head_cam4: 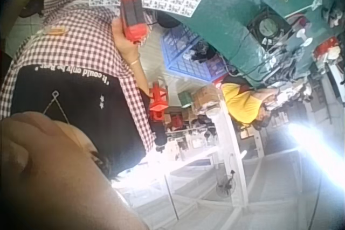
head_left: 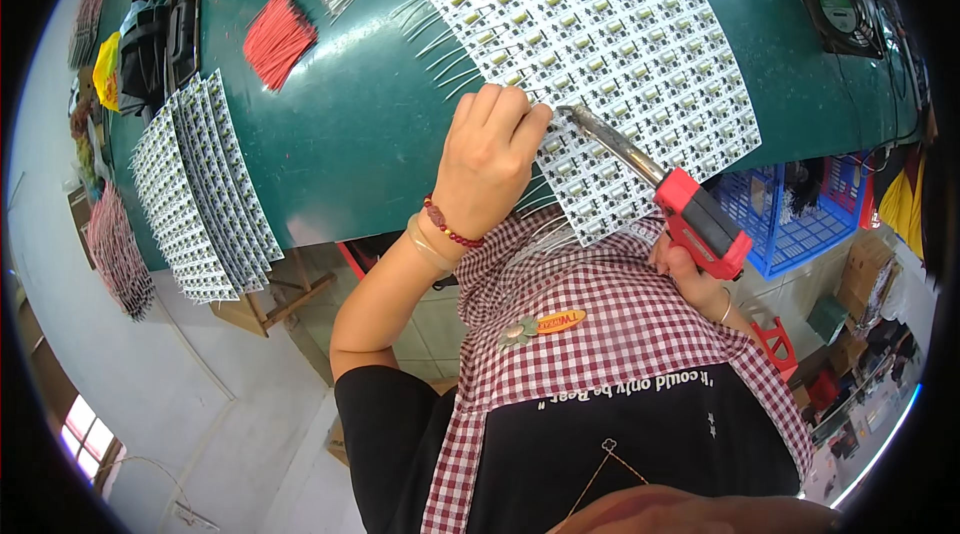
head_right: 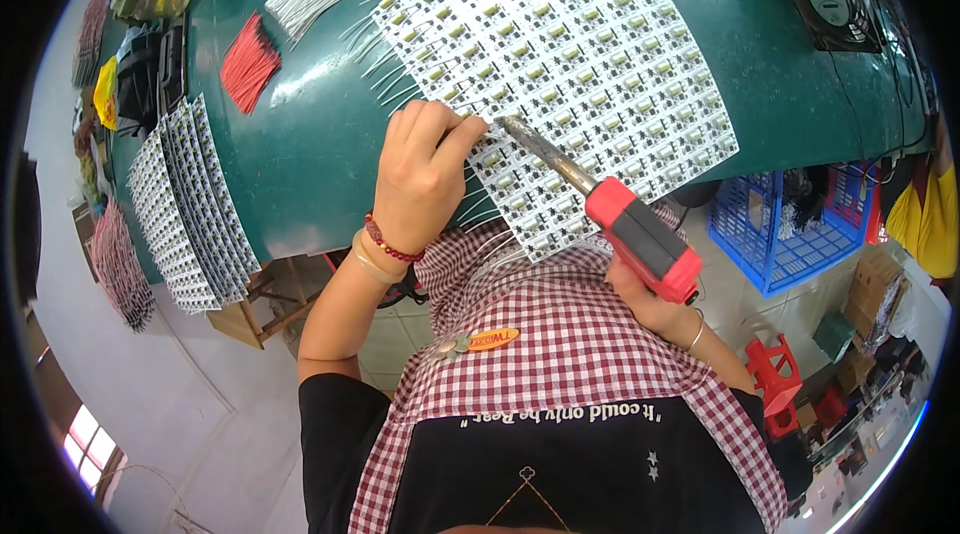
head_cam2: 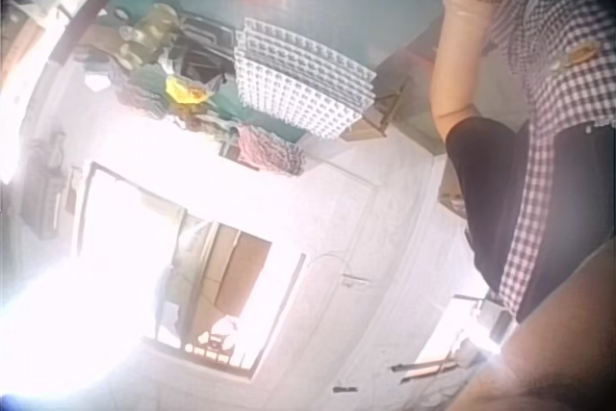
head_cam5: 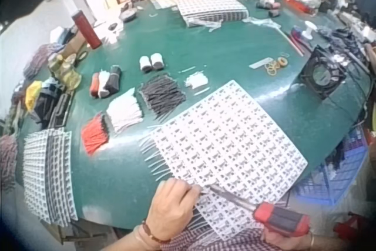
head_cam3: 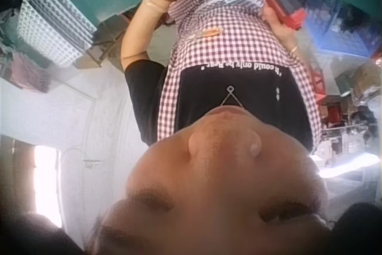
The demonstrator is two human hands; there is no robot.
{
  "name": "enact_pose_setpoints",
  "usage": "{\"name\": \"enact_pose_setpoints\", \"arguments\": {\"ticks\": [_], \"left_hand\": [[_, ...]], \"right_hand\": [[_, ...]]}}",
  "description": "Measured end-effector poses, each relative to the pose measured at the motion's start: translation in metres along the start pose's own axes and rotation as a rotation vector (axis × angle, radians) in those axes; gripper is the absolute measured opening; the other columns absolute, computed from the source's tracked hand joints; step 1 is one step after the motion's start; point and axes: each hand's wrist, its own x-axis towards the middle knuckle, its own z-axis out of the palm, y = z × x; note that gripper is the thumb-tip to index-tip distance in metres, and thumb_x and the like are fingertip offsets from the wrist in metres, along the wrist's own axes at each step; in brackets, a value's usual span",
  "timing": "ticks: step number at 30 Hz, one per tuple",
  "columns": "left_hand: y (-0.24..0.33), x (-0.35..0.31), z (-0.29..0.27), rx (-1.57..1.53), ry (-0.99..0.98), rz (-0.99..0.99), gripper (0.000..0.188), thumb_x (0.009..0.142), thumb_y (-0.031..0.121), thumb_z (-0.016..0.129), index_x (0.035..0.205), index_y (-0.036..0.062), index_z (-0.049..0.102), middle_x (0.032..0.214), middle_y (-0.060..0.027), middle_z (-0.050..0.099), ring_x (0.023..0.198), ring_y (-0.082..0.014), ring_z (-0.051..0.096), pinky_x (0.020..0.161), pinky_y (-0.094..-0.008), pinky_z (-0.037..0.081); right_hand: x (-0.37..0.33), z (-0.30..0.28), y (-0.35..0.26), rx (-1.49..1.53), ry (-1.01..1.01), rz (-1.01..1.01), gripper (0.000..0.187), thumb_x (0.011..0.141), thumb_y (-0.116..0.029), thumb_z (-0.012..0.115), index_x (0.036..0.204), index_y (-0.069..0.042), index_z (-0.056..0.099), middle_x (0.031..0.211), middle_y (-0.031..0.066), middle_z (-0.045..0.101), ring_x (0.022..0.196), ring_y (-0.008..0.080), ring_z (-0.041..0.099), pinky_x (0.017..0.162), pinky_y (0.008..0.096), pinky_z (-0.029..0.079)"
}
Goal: The person uses a red soldering gun to attach white wires to a grid of LED modules on a green workbench. They repeatedly pick up wires, apply the soldering tool to the connection points, and release the wires. The process is repetitive, focusing on securing individual wires to the LED strips.
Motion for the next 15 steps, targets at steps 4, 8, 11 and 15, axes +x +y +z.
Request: {"name": "enact_pose_setpoints", "arguments": {"ticks": [4,8,11,15], "left_hand": [[0.000,0.000,-0.001,0.000,-0.001,-0.001,0.022,0.067,-0.005,0.057,0.086,0.0050,0.062,0.075,-0.0048,0.046,0.071,-0.0215,0.048,0.064,-0.0334,0.038],[-0.002,0.001,-0.001,0.041,0.003,0.022,0.021,0.067,-0.003,0.059,0.086,0.0058,0.063,0.075,-0.0039,0.047,0.071,-0.0208,0.049,0.065,-0.0335,0.038],[-0.001,0.002,-0.003,0.069,0.036,0.043,0.021,0.067,-0.001,0.062,0.086,0.0063,0.064,0.074,-0.0031,0.047,0.071,-0.0201,0.049,0.064,-0.0332,0.038],[0.010,-0.008,-0.004,0.092,0.059,0.017,0.024,0.067,0.000,0.067,0.089,0.0068,0.066,0.070,-0.0025,0.045,0.066,-0.0191,0.048,0.060,-0.0321,0.037]], "right_hand": [[0.001,0.002,-0.003,0.091,0.005,0.000,0.026,0.093,-0.023,0.055,0.102,0.001,0.052,0.075,0.0063,0.056,0.070,0.0151,0.054,0.067,0.0308,0.047],[0.003,0.005,-0.008,0.080,0.038,-0.005,0.058,0.094,-0.038,0.054,0.131,0.004,0.037,0.067,0.0054,0.049,0.061,0.0150,0.048,0.065,0.0321,0.046],[0.002,0.001,-0.010,0.137,-0.002,0.022,0.030,0.095,-0.028,0.053,0.102,0.001,0.048,0.074,0.0061,0.054,0.070,0.0157,0.053,0.070,0.0304,0.046],[-0.002,0.000,-0.007,0.167,-0.018,0.032,0.023,0.095,-0.023,0.052,0.087,-0.001,0.054,0.079,0.0066,0.057,0.076,0.0160,0.055,0.073,0.0299,0.046]]}}
